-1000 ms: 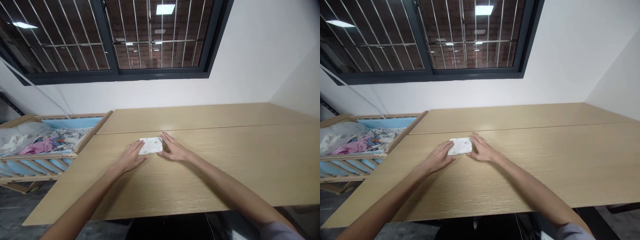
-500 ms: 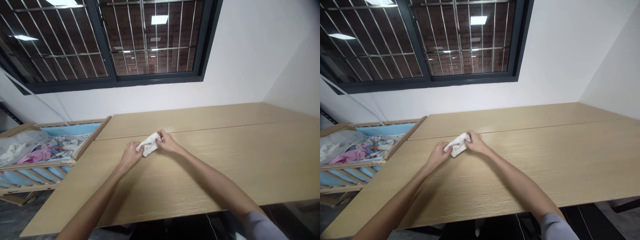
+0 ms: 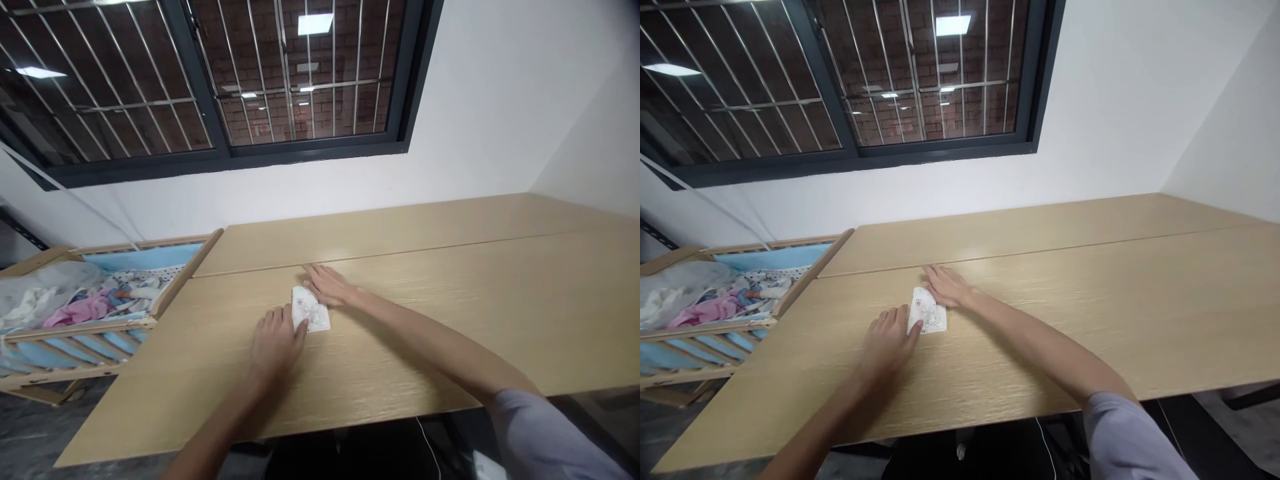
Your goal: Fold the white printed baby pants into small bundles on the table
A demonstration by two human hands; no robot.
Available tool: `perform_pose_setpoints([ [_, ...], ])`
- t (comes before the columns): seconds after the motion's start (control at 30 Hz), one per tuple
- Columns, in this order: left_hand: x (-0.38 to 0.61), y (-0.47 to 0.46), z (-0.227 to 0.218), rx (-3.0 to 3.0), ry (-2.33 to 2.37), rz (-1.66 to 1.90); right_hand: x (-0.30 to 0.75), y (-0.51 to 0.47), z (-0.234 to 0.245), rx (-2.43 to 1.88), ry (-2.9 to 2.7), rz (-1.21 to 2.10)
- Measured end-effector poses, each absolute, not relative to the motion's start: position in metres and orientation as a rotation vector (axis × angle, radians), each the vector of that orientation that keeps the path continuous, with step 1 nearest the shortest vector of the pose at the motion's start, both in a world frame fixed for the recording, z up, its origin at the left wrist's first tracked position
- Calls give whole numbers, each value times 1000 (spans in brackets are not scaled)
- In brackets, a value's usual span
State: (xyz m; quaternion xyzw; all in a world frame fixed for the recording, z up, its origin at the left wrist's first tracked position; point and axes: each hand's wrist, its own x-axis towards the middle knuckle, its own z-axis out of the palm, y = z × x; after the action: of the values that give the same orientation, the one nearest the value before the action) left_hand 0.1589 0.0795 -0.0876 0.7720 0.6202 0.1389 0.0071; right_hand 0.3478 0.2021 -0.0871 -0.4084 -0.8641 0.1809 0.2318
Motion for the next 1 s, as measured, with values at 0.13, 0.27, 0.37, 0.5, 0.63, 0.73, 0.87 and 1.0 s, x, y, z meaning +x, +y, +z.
perform_pose_setpoints([
  [0.13,181,42,-116,2780,1856,507,351,170,-83,-603,-2727,261],
  [0.27,200,27,-143,2766,1965,496,354,163,-95,-470,-2858,415],
  [0.37,204,26,-147,2747,1985,550,358,185,-101,-557,-2861,453],
  [0.5,202,25,-147,2737,1959,592,361,219,-100,-788,-2860,411],
  [0.63,193,35,-134,2735,1886,599,362,228,-96,-851,-2835,391],
  [0.73,178,55,-106,2613,1964,562,368,223,-86,-1047,-2584,318],
  [0.87,159,90,-77,2433,2235,286,375,212,-78,-1264,-2263,341],
  [1.0,160,119,-80,2397,2121,137,368,197,-87,-1236,-2326,544],
])
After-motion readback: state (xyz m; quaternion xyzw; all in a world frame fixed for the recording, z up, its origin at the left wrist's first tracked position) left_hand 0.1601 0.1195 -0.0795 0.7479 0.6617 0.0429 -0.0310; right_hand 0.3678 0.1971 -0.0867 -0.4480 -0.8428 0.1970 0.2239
